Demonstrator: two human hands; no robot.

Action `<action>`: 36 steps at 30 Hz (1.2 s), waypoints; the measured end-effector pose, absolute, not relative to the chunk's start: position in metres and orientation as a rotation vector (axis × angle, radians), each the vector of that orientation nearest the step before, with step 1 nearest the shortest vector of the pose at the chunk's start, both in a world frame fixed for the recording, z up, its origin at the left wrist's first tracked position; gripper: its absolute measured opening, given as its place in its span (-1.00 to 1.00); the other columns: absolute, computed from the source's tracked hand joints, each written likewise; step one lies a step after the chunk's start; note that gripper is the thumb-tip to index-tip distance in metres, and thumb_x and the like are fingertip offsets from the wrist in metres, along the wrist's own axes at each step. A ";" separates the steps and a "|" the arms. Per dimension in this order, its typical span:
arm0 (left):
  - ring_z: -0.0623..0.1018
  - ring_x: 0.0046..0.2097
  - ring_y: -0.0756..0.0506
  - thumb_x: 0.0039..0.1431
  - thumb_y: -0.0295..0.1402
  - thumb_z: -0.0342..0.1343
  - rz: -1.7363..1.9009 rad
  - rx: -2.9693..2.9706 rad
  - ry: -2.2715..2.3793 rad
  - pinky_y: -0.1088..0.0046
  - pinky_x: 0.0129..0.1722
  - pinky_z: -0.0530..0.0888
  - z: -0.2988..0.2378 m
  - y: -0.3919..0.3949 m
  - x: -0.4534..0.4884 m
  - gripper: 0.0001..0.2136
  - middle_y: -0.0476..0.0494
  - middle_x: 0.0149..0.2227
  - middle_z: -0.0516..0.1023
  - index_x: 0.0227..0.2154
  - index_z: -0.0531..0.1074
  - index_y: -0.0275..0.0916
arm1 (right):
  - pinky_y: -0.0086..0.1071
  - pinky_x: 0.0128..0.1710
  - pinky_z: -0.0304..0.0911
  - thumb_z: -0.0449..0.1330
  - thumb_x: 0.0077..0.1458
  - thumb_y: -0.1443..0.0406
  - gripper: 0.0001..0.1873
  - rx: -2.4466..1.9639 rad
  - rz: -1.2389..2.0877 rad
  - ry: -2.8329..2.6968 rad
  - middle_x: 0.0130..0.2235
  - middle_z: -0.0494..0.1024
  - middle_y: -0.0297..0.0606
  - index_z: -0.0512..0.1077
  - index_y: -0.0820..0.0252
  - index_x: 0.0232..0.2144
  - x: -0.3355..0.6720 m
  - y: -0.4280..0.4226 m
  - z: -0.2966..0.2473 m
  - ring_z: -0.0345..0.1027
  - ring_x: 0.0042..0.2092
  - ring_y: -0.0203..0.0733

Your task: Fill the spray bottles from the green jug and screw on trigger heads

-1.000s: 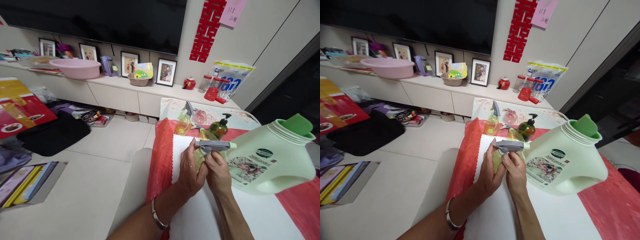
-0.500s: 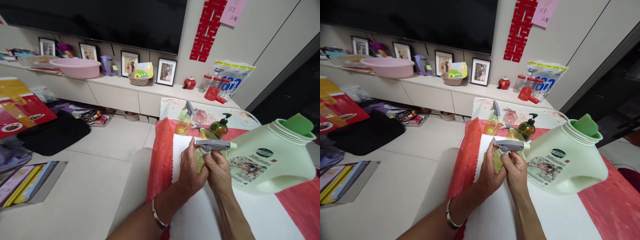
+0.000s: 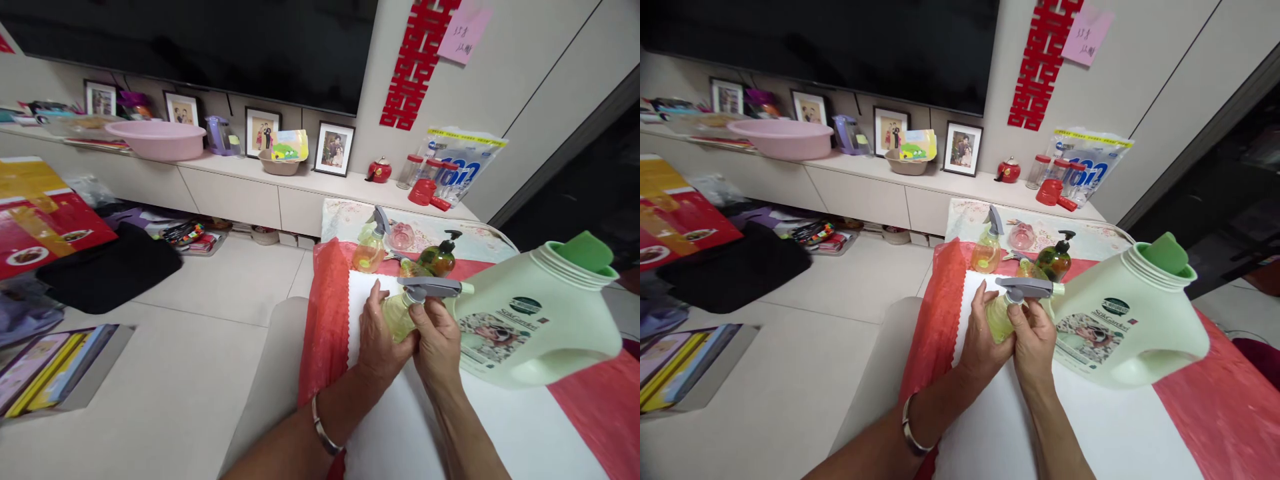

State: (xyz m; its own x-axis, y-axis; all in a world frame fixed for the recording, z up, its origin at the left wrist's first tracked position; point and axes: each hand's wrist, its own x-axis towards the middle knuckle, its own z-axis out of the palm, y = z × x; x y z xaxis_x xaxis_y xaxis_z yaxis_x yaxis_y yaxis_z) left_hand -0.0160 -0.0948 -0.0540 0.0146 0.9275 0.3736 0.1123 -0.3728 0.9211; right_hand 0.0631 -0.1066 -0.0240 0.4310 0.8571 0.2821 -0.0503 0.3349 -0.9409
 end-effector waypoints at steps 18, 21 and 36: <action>0.52 0.04 -0.29 -0.13 -0.47 0.26 1.558 1.762 0.713 0.01 0.05 0.50 -0.037 -0.107 -0.032 -0.28 -0.27 0.02 0.45 0.15 0.13 -0.16 | -0.22 0.11 0.35 0.42 0.09 0.12 -0.46 -1.192 0.923 -1.288 0.14 0.36 -0.14 0.48 0.12 0.10 0.086 -0.162 0.037 0.27 0.15 0.02; 0.48 0.10 -0.30 -0.21 -0.47 0.25 1.485 1.783 0.479 0.00 0.12 0.46 -0.034 -0.107 -0.038 -0.19 -0.27 0.07 0.41 0.20 0.12 -0.19 | -0.19 0.15 0.31 0.31 0.22 0.13 -0.45 -1.192 0.920 -1.316 0.22 0.27 -0.14 0.37 0.04 0.22 0.091 -0.179 0.041 0.20 0.20 0.00; 0.50 0.14 -0.33 -0.24 -0.03 0.49 0.592 1.016 -0.054 0.08 0.10 0.42 -0.031 -0.104 -0.048 -0.01 -0.34 0.14 0.43 0.26 0.12 -0.12 | -0.19 0.04 0.37 0.36 0.12 0.04 -0.47 -1.228 0.879 -1.213 0.06 0.42 -0.09 0.47 0.11 0.08 0.115 -0.220 0.044 0.33 0.06 0.01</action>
